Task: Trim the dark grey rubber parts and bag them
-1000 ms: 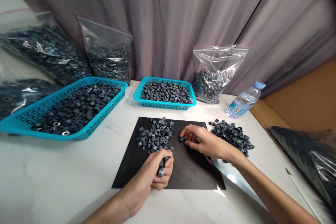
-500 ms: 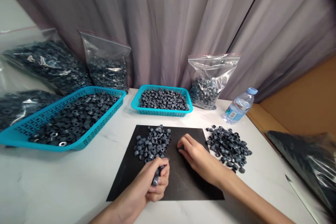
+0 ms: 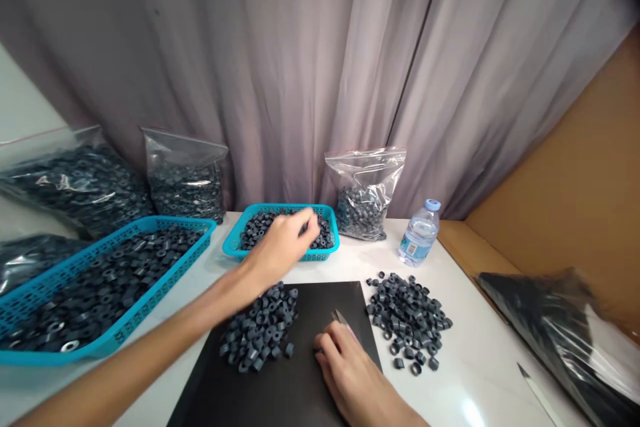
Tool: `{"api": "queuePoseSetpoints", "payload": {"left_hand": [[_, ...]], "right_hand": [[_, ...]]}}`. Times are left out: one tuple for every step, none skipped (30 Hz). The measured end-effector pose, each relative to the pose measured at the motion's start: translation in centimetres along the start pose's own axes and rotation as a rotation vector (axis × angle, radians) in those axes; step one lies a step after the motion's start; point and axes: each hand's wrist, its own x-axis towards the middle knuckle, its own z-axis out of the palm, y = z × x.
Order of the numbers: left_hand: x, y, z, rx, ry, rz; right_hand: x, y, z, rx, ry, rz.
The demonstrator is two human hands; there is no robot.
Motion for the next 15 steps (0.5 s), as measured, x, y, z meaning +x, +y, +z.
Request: {"api": "queuePoseSetpoints", "payload": {"left_hand": [[3.1,0.5,-0.1,0.030,0.053,0.015],[6.2,1.1,-0.1,0.058,0.098,0.036],[9.1,1.8,0.0,0.086,0.133,0.057],[11.8,2.5,0.2,0.114,0.165,0.074],[14.2,3.2,0.5,0.141,0.189,0.088],[16.3,3.9,0.8,0.167,0.202,0.103],[18.0,4.5,1.2,0.192,0.205,0.119],[19.4,5.1,1.6,0.217,0.203,0.140],[20.4,5.5,2.1,0.240,0.195,0.167],[21.2,5.7,2.6,0.262,0.183,0.195],[21.8,5.8,3.0,0.281,0.168,0.223],[22.2,5.7,3.4,0.297,0.150,0.248],[22.4,5.4,3.8,0.310,0.132,0.270],[22.6,5.1,4.2,0.320,0.114,0.286],[22.7,4.7,4.5,0.326,0.099,0.299]], "right_hand": [[0.1,0.1,0.2,-0.007,0.011,-0.005],[0.2,0.2,0.4,-0.016,0.021,-0.011],[0.3,0.4,0.8,-0.027,0.035,-0.019],[0.3,0.5,1.2,-0.044,0.052,-0.031],[0.4,0.7,1.8,-0.069,0.077,-0.034],[0.4,1.0,2.4,-0.099,0.110,-0.046],[0.5,1.2,3.2,-0.136,0.154,-0.052],[0.6,1.4,3.9,-0.176,0.204,-0.038],[0.6,1.6,4.6,-0.202,0.238,-0.032],[0.7,1.7,5.2,-0.218,0.265,-0.024],[0.8,1.8,5.7,-0.227,0.289,-0.022],[0.8,1.8,6.0,-0.230,0.309,-0.021],[0.9,1.8,6.1,-0.231,0.329,-0.019],[1.0,1.8,6.1,-0.231,0.343,-0.020],[1.0,1.8,6.0,-0.231,0.350,-0.023]]}}
